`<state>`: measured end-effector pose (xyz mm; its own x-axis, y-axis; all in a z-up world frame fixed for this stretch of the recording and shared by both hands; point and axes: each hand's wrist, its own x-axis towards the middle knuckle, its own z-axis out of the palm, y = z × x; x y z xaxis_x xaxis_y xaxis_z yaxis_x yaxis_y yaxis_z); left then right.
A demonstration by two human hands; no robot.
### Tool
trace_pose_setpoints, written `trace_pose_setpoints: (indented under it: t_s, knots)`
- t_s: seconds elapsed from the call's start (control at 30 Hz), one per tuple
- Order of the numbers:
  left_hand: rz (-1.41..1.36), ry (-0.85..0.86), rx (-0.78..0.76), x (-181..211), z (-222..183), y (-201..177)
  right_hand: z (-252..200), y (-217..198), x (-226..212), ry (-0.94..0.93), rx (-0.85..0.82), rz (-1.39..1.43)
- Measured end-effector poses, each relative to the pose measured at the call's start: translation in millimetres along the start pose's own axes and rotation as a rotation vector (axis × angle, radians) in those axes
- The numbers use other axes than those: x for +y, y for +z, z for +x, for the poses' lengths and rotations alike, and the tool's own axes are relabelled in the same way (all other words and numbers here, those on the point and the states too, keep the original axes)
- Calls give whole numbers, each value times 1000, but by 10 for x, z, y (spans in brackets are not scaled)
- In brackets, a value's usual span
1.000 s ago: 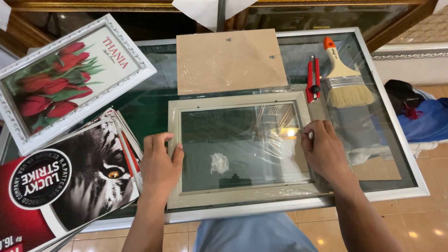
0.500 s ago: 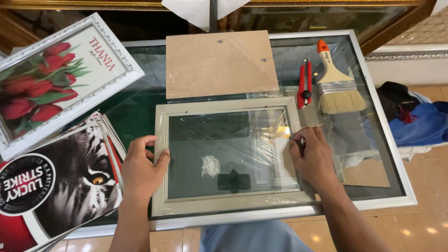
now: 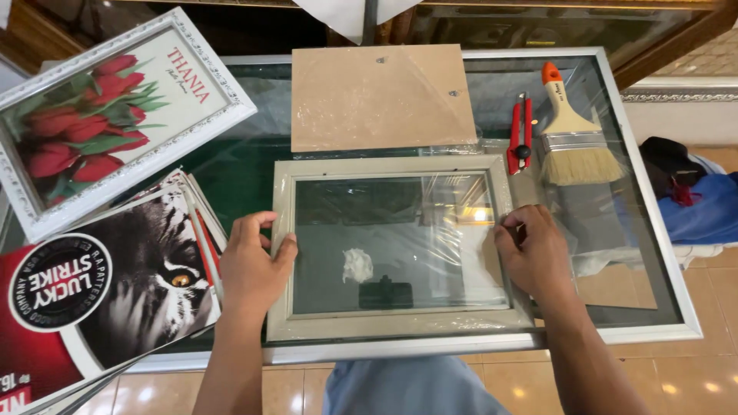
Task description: Cleaning the glass of a picture frame using a brush and a cloth.
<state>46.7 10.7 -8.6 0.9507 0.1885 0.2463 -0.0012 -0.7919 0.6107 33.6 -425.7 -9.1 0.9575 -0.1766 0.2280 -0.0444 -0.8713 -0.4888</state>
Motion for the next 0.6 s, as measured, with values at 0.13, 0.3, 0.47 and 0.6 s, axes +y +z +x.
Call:
trace_pose_setpoints:
  t_s: [0.13, 0.3, 0.47, 0.6]
  knots:
    - [-26, -12, -28, 39, -18, -47, -23, 101, 142, -6, 27, 43]
    - [-23, -19, -72, 44, 4, -82, -10, 88, 101, -28, 15, 28]
    - [-9, -28, -86, 64, -22, -93, -8, 50, 13, -48, 21, -24]
    - [-17, -2, -72, 51, 14, -72, 33, -27, -62, -42, 1, -13]
